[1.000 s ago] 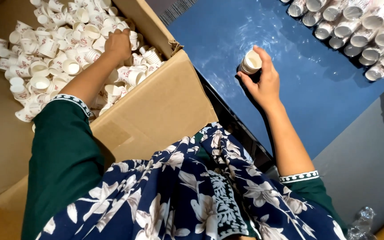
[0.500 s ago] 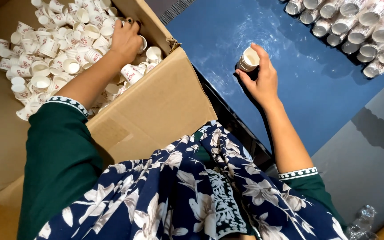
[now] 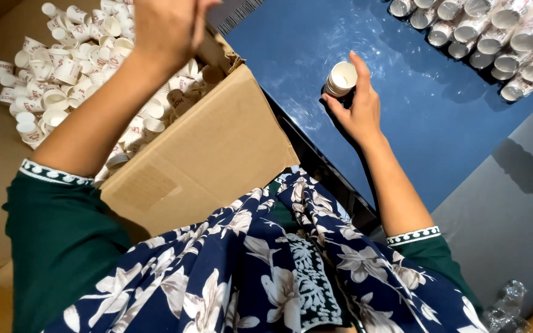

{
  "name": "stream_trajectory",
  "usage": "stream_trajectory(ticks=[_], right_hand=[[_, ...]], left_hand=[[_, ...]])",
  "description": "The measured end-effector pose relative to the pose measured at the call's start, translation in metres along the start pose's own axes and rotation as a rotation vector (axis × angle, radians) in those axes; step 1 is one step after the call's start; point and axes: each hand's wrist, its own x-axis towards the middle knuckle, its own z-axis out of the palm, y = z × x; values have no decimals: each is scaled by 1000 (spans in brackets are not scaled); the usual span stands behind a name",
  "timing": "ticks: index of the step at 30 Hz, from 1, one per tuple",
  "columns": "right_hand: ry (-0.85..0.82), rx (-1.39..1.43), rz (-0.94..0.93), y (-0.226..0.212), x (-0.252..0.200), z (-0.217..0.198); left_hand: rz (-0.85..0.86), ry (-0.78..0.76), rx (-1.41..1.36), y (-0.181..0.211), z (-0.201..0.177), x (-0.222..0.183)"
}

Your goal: Stacking small paper cups from a large box onto a table and wrapping a stack in plastic.

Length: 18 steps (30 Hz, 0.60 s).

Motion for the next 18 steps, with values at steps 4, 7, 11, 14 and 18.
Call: stream_trajectory(ticks=[4, 7, 11, 14, 18], right_hand=[[-22, 22, 87, 6, -1, 2], [11, 61, 9, 12, -4, 4], [24, 43, -43, 13, -4, 4], [-18, 99, 54, 25, -8, 9], [1, 44, 24, 33, -9, 14]], left_hand=[[196, 24, -563, 95, -13, 59], [218, -114, -870, 140, 24, 78], [214, -145, -845, 170, 79, 81], [205, -510, -851, 178, 95, 77], [343, -487, -786, 182, 104, 66]])
